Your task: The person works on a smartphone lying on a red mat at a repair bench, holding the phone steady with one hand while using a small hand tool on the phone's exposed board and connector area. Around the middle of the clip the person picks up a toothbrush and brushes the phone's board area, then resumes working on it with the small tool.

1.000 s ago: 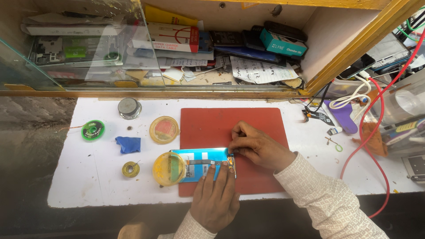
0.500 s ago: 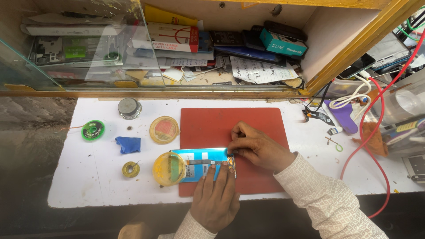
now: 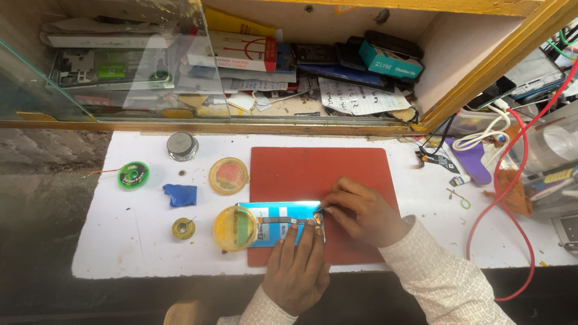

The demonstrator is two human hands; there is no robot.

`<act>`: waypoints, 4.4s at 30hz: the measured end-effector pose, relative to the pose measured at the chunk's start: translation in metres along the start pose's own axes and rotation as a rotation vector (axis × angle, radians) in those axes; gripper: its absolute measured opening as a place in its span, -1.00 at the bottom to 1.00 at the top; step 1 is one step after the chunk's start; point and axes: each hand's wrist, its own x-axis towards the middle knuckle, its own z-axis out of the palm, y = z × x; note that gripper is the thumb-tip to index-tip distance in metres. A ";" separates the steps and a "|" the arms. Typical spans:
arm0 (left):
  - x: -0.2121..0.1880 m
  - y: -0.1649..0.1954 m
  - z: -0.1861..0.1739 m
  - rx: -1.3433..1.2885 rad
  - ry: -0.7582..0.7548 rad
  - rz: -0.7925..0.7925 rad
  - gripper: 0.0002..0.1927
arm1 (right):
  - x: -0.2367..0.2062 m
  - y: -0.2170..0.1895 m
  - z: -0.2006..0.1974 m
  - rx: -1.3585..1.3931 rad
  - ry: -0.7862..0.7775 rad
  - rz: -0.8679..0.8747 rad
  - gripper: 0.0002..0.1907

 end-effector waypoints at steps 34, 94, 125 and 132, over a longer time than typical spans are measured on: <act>0.004 0.004 0.000 0.006 0.007 -0.017 -0.47 | -0.024 -0.011 0.018 0.032 0.166 0.074 -0.90; 0.004 0.007 -0.004 -0.008 0.011 -0.017 -0.46 | -0.024 -0.023 0.015 -0.024 0.160 0.018 -0.88; 0.001 0.006 -0.002 0.004 0.010 -0.010 -0.47 | 0.010 0.007 -0.001 0.094 -0.208 0.122 -0.83; 0.001 0.006 -0.002 -0.009 0.015 -0.008 -0.47 | 0.005 0.004 -0.004 0.074 -0.168 0.100 -0.82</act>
